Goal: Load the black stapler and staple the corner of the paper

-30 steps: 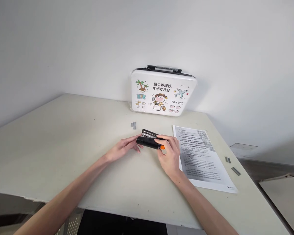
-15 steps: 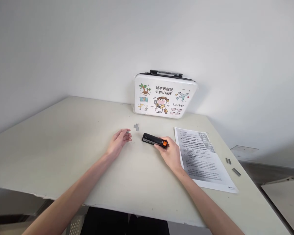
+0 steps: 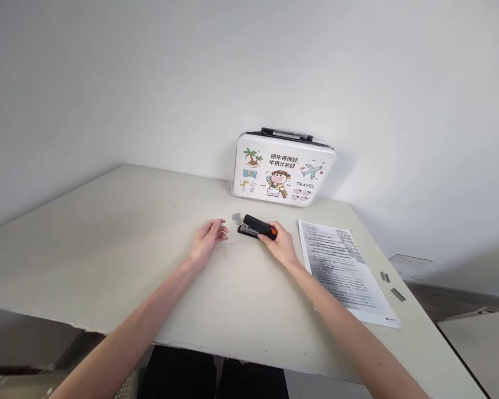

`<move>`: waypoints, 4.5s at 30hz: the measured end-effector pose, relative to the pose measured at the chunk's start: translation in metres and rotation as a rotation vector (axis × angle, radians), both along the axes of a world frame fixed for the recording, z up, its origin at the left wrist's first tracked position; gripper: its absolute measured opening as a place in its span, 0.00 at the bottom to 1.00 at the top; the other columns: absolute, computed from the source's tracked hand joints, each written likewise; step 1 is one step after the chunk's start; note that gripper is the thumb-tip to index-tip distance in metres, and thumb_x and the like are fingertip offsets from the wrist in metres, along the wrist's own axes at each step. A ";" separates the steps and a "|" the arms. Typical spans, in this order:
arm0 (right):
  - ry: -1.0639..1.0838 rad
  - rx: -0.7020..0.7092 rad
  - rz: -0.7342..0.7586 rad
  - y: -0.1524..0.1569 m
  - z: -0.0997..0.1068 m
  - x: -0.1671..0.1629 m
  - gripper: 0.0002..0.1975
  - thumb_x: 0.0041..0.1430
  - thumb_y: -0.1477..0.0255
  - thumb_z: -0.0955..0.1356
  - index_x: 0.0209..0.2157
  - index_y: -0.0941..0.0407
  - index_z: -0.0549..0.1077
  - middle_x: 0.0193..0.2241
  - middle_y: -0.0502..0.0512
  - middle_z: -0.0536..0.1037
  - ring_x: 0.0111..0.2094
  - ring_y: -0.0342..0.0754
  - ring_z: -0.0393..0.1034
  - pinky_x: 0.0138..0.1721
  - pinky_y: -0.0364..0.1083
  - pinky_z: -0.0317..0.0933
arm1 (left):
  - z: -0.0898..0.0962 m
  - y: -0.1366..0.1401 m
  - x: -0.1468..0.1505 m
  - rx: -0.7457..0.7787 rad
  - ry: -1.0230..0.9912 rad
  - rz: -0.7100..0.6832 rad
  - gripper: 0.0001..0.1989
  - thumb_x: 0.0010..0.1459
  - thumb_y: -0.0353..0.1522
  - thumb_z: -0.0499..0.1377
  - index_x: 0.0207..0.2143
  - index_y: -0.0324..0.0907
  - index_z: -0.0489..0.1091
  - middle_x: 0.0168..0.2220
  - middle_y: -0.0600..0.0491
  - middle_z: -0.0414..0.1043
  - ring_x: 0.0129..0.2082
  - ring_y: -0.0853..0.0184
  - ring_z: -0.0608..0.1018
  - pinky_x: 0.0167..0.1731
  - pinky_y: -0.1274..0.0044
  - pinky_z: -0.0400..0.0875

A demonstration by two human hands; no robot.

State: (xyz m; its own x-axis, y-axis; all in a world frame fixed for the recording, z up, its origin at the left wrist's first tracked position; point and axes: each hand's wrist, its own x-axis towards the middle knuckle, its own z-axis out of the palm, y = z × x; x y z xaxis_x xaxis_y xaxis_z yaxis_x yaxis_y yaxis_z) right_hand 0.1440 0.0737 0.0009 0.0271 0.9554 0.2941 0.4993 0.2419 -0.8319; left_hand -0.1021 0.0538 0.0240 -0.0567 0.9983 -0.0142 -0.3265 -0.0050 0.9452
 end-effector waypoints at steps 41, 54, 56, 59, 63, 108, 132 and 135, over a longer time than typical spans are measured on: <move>-0.484 0.342 0.118 -0.097 0.035 0.000 0.09 0.75 0.68 0.64 0.49 0.50 0.76 0.44 0.54 0.84 0.43 0.53 0.79 0.45 0.51 0.69 | 0.004 -0.038 0.030 0.335 0.488 -0.615 0.26 0.73 0.49 0.54 0.65 0.47 0.59 0.51 0.47 0.80 0.51 0.58 0.82 0.56 0.63 0.74; -0.535 0.138 -0.579 -0.156 0.000 0.239 0.24 0.66 0.49 0.65 0.45 0.53 0.81 0.46 0.61 0.83 0.37 0.55 0.76 0.40 0.52 0.69 | -0.003 -0.008 0.029 0.456 1.026 -0.465 0.27 0.71 0.45 0.52 0.67 0.47 0.62 0.76 0.48 0.51 0.72 0.51 0.64 0.57 0.63 0.76; -0.550 0.116 -0.649 -0.162 -0.013 0.265 0.25 0.65 0.49 0.65 0.44 0.54 0.82 0.45 0.62 0.83 0.40 0.57 0.76 0.41 0.53 0.69 | -0.005 -0.003 0.029 0.442 1.027 -0.439 0.27 0.70 0.45 0.52 0.68 0.48 0.61 0.75 0.48 0.53 0.70 0.51 0.66 0.51 0.65 0.80; -0.571 0.095 -0.693 -0.169 -0.031 0.288 0.24 0.64 0.50 0.65 0.43 0.53 0.82 0.45 0.62 0.82 0.45 0.60 0.76 0.44 0.55 0.69 | -0.007 0.006 0.026 0.427 1.008 -0.394 0.28 0.69 0.45 0.52 0.68 0.46 0.61 0.73 0.46 0.58 0.69 0.52 0.68 0.46 0.68 0.81; -0.564 0.060 -0.667 -0.173 -0.044 0.294 0.23 0.63 0.51 0.66 0.43 0.53 0.82 0.47 0.63 0.81 0.45 0.59 0.75 0.44 0.55 0.69 | -0.006 0.016 0.020 0.405 1.052 -0.331 0.28 0.69 0.44 0.53 0.67 0.44 0.62 0.68 0.46 0.67 0.67 0.54 0.70 0.56 0.65 0.77; -0.635 0.108 -0.368 -0.216 -0.029 0.167 0.30 0.73 0.51 0.60 0.68 0.52 0.65 0.71 0.59 0.65 0.75 0.60 0.47 0.74 0.67 0.41 | -0.006 -0.108 -0.089 0.571 1.504 -0.203 0.29 0.73 0.50 0.48 0.68 0.48 0.67 0.71 0.54 0.63 0.72 0.56 0.64 0.73 0.58 0.55; -0.612 0.030 -0.423 -0.213 -0.034 0.164 0.31 0.73 0.49 0.60 0.67 0.52 0.68 0.72 0.59 0.62 0.75 0.63 0.49 0.73 0.69 0.44 | -0.003 -0.110 -0.083 0.655 1.494 -0.150 0.29 0.73 0.52 0.47 0.66 0.50 0.70 0.69 0.53 0.67 0.69 0.54 0.68 0.72 0.58 0.59; -0.613 0.022 -0.430 -0.213 -0.035 0.164 0.31 0.73 0.50 0.59 0.67 0.52 0.68 0.73 0.58 0.61 0.75 0.63 0.48 0.73 0.68 0.45 | -0.006 -0.109 -0.083 0.644 1.490 -0.138 0.29 0.73 0.52 0.47 0.66 0.51 0.69 0.69 0.54 0.67 0.70 0.54 0.68 0.71 0.57 0.59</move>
